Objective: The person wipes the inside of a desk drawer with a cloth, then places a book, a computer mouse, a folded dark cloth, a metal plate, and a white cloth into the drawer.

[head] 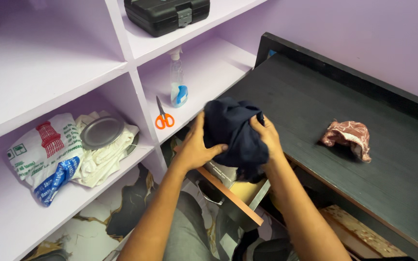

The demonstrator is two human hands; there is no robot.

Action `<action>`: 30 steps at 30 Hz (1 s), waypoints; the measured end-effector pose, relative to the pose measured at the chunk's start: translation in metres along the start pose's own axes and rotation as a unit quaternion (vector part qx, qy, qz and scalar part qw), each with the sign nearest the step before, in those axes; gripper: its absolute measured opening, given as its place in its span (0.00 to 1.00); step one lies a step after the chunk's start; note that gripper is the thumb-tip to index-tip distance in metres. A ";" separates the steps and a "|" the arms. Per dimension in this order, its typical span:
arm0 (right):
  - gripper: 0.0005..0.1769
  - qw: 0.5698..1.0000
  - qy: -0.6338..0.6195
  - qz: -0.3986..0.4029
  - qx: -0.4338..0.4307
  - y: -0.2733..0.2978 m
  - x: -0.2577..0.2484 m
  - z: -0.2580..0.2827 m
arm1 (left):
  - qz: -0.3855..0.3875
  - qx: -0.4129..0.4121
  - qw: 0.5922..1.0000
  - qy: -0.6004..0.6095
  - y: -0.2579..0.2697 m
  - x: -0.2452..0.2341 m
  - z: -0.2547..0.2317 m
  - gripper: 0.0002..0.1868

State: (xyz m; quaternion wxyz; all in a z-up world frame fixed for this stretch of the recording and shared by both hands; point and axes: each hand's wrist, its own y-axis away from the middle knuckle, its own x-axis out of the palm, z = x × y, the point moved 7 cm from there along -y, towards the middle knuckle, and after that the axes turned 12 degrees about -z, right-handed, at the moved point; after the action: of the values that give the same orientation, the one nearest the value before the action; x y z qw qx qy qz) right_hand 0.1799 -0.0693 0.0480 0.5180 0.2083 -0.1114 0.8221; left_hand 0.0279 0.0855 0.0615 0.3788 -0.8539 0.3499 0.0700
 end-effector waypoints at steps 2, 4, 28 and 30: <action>0.15 0.996 -0.035 -0.057 0.052 0.002 -0.004 -0.004 | 0.053 -0.085 0.989 0.109 0.002 0.011 0.006 0.47; 0.15 0.995 -0.046 -0.069 0.055 0.007 -0.002 0.000 | 0.079 -0.163 0.946 0.268 0.004 0.023 0.006 0.28; 0.29 0.761 0.615 0.205 -0.011 0.039 -0.036 -0.077 | 0.132 -0.064 0.970 -0.194 0.002 0.044 0.010 0.27; 0.30 0.856 0.460 0.237 -0.002 0.038 -0.031 -0.084 | 0.156 -0.015 0.981 -0.118 -0.005 0.060 0.013 0.32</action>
State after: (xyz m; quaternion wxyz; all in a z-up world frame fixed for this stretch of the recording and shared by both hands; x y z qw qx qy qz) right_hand 0.1385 -0.0778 -0.0397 0.3004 -0.2273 0.0920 0.9218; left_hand 0.0774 0.0640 0.0323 0.3894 -0.7802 0.4304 0.2335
